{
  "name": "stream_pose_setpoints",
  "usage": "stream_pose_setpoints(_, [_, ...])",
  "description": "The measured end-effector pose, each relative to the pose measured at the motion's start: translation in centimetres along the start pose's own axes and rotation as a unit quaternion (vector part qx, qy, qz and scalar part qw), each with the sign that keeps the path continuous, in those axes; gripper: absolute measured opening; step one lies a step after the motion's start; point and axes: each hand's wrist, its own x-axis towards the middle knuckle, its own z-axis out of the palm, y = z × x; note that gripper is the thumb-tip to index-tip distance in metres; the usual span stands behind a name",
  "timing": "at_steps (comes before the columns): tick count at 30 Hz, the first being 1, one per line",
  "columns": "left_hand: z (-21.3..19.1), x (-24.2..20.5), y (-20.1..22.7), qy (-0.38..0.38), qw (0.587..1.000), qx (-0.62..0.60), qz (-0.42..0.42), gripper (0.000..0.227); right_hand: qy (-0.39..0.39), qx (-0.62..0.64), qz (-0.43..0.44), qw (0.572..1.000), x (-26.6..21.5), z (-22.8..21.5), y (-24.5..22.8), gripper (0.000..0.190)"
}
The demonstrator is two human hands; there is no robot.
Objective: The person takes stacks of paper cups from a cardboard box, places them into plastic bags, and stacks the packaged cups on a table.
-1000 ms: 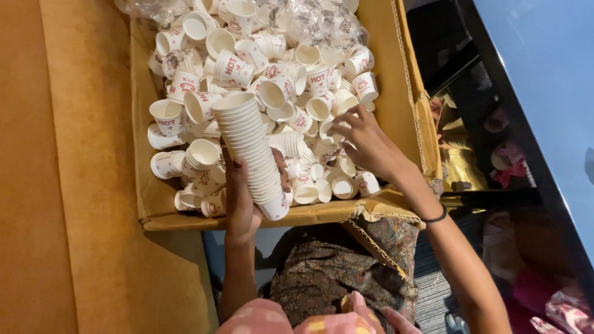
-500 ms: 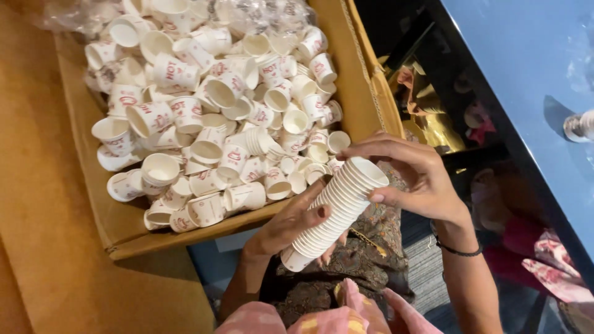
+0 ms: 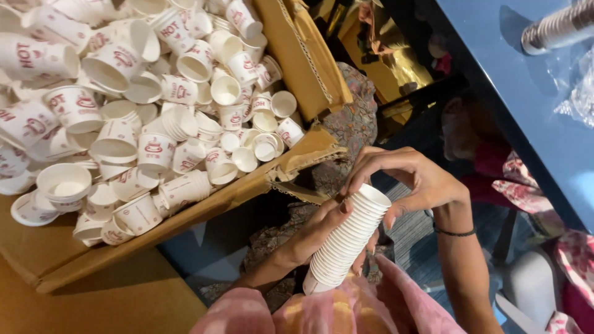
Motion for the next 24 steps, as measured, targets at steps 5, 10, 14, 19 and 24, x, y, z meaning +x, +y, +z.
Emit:
stream_pose_setpoints(5, [1.6, 0.6, 0.9, 0.036, 0.998, 0.054, -0.012, 0.060, 0.020, 0.085, -0.021, 0.996, -1.5, 0.8, 1.8, 0.062])
stream_pose_setpoints(10, [2.1, 0.8, 1.8, 0.062, 0.997, 0.045, -0.033, 0.057, 0.039, 0.108, -0.037, 0.993, -1.4, 0.9, 1.6, 0.063])
stream_pose_setpoints(14, [2.7, 1.1, 2.4, 0.070, 0.994, 0.069, -0.057, 0.056, 0.036, 0.127, -0.049, 0.990, -1.3, 0.6, 0.6, 0.060])
stream_pose_setpoints(19, [3.1, 1.1, 4.2, 0.080, 0.984, 0.134, -0.090, 0.058, 0.041, 0.126, -0.061, 0.989, -1.0, 0.1, -0.7, 0.055])
stream_pose_setpoints(24, [3.3, 1.1, 7.5, 0.120, 0.969, 0.178, -0.122, 0.055, 0.061, 0.031, -0.065, 0.996, 0.4, -0.4, -2.0, 0.056])
